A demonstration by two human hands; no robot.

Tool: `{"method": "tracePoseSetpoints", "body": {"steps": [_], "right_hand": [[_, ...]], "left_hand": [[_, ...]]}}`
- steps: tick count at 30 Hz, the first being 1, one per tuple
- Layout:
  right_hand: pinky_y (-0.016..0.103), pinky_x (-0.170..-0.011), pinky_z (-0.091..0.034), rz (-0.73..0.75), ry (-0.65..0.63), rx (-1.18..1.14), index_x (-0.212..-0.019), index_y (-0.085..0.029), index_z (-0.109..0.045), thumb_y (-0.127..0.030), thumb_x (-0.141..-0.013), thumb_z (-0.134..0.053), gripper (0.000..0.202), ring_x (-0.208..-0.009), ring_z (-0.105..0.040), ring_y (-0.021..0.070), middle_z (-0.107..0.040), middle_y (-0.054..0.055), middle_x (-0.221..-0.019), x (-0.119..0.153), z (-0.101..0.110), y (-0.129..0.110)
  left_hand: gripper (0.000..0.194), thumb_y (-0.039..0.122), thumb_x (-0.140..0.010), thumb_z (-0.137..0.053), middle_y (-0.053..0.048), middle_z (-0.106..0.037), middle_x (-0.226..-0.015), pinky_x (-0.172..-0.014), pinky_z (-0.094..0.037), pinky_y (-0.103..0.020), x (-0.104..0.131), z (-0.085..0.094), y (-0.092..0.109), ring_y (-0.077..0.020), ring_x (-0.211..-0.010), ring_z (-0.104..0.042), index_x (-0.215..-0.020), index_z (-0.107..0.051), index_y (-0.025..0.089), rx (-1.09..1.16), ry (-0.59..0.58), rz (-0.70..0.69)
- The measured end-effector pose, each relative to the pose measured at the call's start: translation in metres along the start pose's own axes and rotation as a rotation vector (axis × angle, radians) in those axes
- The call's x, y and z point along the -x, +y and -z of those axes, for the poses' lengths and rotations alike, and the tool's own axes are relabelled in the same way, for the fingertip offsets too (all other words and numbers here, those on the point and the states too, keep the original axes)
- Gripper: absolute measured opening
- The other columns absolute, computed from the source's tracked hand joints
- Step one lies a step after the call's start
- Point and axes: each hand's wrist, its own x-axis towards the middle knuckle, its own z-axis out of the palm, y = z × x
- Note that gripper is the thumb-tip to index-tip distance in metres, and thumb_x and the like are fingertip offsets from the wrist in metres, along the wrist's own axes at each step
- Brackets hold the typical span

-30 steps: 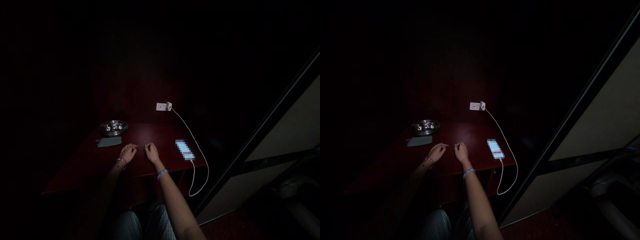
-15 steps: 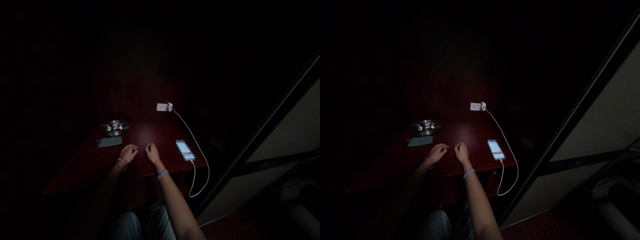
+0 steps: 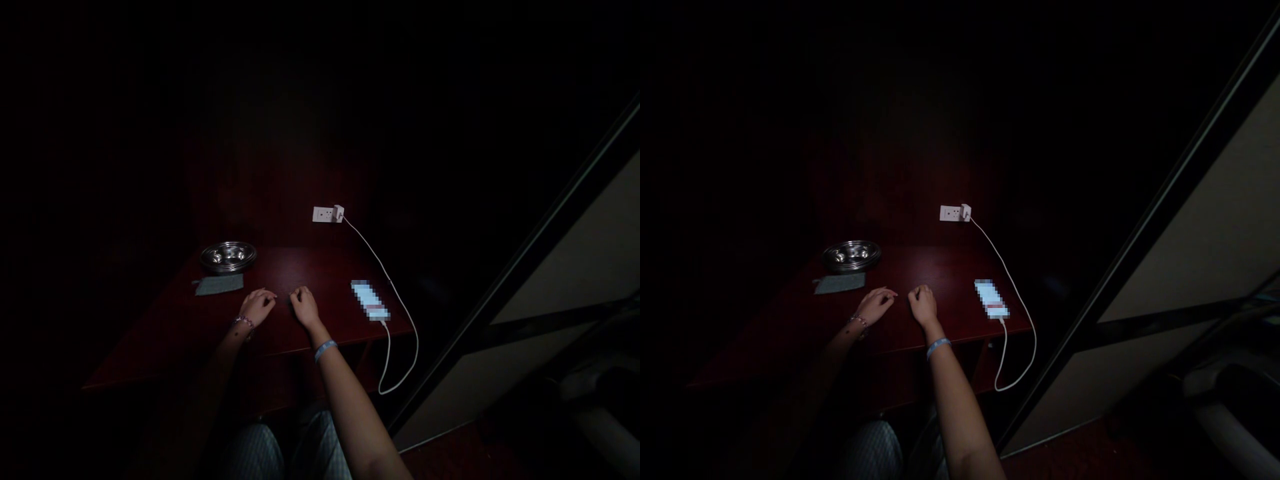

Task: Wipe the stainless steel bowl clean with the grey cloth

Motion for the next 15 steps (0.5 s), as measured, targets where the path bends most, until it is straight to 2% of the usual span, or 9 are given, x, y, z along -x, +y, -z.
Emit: {"method": "tracePoseSetpoints", "body": {"steps": [4,8,13,15], "right_hand": [[0.028,-0.083,-0.044,-0.014,0.034,-0.054,-0.072,-0.023,-0.050,-0.022,-0.088,-0.046,0.017,-0.084,-0.057,0.0169,-0.060,0.002,-0.083,0.000,0.001,0.001],[0.028,-0.085,-0.045,0.012,0.081,-0.156,-0.076,-0.023,-0.054,-0.022,-0.087,-0.044,0.015,-0.088,-0.059,0.0175,-0.064,0.004,-0.086,0.000,0.002,0.003],[0.029,-0.085,-0.045,0.023,0.067,-0.193,-0.081,-0.022,-0.057,-0.026,-0.090,-0.040,0.020,-0.087,-0.061,0.0174,-0.066,0.003,-0.087,-0.001,0.002,0.004],[0.028,-0.085,-0.045,0.012,0.049,-0.176,-0.082,-0.023,-0.058,-0.027,-0.091,-0.040,0.020,-0.088,-0.061,0.0173,-0.067,0.002,-0.088,-0.001,0.002,0.002]], "left_hand": [[0.023,0.031,-0.086,-0.047,-0.002,-0.072,-0.111,-0.107,-0.038,-0.039,0.002,-0.002,0.001,-0.0227,-0.122,-0.055,-0.085,-0.069,0.024,0.004,0.027,-0.013],[0.024,0.033,-0.089,-0.043,-0.003,-0.070,-0.113,-0.099,-0.044,-0.039,0.001,0.003,0.004,-0.0211,-0.109,-0.060,-0.086,-0.065,0.023,0.000,0.049,-0.046],[0.024,0.036,-0.089,-0.043,-0.007,-0.066,-0.117,-0.096,-0.045,-0.042,-0.022,0.034,0.000,-0.0240,-0.111,-0.057,-0.087,-0.062,0.022,-0.094,0.097,-0.201],[0.024,0.035,-0.089,-0.043,-0.008,-0.063,-0.125,-0.099,-0.044,-0.043,-0.039,0.050,-0.006,-0.0250,-0.116,-0.055,-0.096,-0.062,0.021,-0.138,0.156,-0.206]]}}
